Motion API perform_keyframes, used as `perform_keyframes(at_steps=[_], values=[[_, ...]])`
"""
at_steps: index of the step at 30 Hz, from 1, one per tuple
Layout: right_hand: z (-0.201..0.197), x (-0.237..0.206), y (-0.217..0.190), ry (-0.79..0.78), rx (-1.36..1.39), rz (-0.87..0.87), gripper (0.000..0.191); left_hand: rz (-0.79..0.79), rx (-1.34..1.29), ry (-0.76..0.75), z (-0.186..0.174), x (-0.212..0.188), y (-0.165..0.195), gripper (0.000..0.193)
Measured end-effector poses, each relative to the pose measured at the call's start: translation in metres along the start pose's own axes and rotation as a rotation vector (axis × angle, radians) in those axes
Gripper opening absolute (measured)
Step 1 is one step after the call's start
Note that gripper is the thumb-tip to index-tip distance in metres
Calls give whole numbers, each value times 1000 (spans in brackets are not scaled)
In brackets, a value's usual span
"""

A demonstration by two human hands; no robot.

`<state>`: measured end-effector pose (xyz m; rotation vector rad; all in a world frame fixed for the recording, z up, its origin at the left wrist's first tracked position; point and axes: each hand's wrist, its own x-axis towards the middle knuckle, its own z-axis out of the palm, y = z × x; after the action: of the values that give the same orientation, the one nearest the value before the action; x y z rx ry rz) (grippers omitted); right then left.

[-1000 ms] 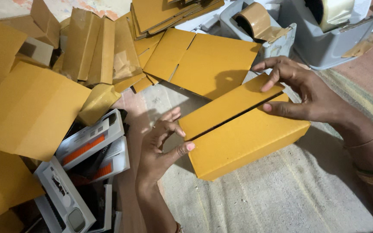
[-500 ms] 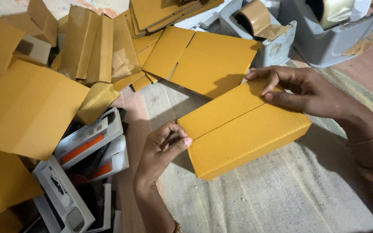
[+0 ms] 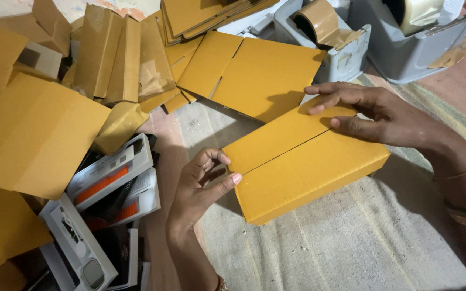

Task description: The person picks up flat yellow cardboard mailer boxes one at a time from a pile, folds the side flaps inward, presses the bottom flaps closed, and stacks the assembled boxes with the finished pile. They work on a soft fabric surface and handle each box by hand.

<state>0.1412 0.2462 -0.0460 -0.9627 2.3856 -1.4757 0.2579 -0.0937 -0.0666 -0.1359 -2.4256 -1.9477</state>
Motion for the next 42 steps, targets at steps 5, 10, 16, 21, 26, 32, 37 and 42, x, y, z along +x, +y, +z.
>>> perform_keyframes(at_steps=[5, 10, 16, 21, 26, 32, 37, 42], values=[[-4, -1, 2, -78, -39, -11, 33, -139, 147, 7, -1, 0, 1, 25], [-11, -2, 10, -186, 40, -87, 38, 24, 8, -131, -5, -2, -3, 22], [-21, -4, 2, -188, -2, 112, 51, -68, -71, -131, -8, -2, -9, 21], [-19, -3, -1, -149, 30, 148, 50, -91, -111, -114, -8, -1, -9, 19], [-19, -2, 16, -147, 113, -93, 45, -76, -131, -105, -7, -2, -6, 19], [-18, -3, 20, -142, 57, -69, 47, -93, -120, -82, -7, -2, -2, 19], [-15, -3, 3, -119, 37, 157, 61, -66, -61, -67, -5, -2, -2, 18], [-15, -3, -5, -103, 50, 110, 64, -138, 73, -47, -4, -3, 5, 16]])
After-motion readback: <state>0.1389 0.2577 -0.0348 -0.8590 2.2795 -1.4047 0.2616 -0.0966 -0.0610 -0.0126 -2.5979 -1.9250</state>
